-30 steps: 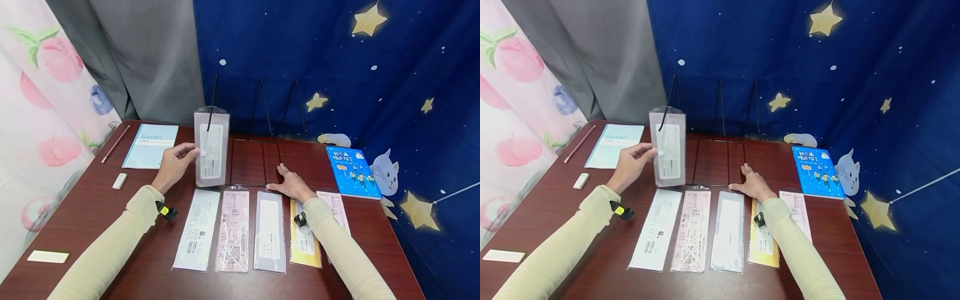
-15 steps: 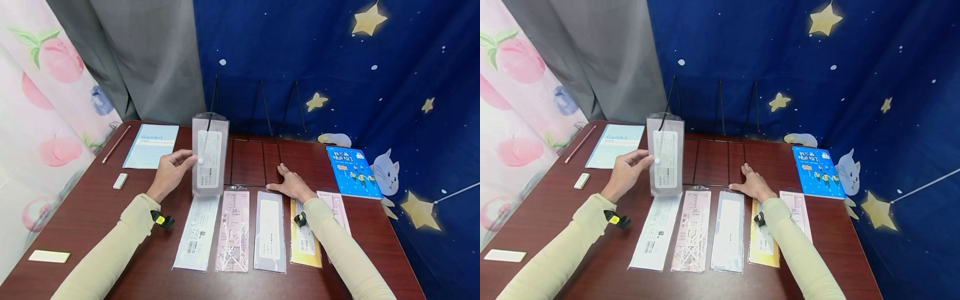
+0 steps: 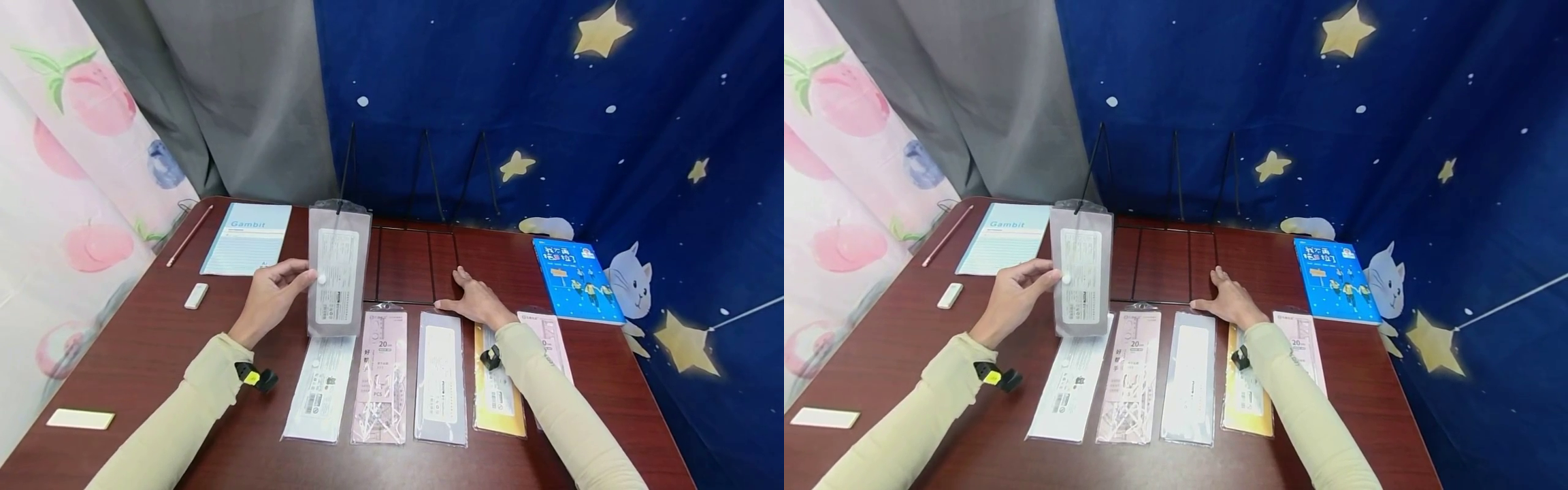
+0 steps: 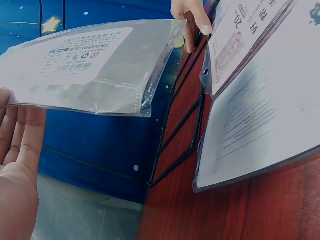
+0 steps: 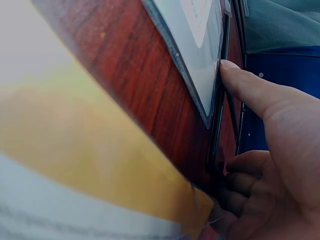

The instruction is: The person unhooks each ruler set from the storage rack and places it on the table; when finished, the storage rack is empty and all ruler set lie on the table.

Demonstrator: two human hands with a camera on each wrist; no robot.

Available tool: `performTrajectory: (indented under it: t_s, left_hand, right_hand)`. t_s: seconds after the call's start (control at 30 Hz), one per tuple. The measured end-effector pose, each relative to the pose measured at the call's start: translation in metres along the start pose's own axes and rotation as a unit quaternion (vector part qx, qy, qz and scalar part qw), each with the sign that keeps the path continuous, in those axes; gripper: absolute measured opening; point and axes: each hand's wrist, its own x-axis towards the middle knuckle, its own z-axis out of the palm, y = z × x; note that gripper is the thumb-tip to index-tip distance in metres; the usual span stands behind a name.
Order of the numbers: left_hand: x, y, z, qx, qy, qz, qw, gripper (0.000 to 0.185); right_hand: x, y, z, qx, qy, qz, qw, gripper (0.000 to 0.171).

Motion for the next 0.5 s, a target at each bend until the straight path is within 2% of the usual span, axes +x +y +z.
performTrajectory:
  t_s: [0.5]
  left_hand:
    - [-0.016, 0.007, -0.002, 0.001, 0.009, 0.007, 0.9999, 0.020]
  right_hand:
    - [0.001, -0.001, 0.000, -0.005, 0.005, -0.005, 1.000, 0.105]
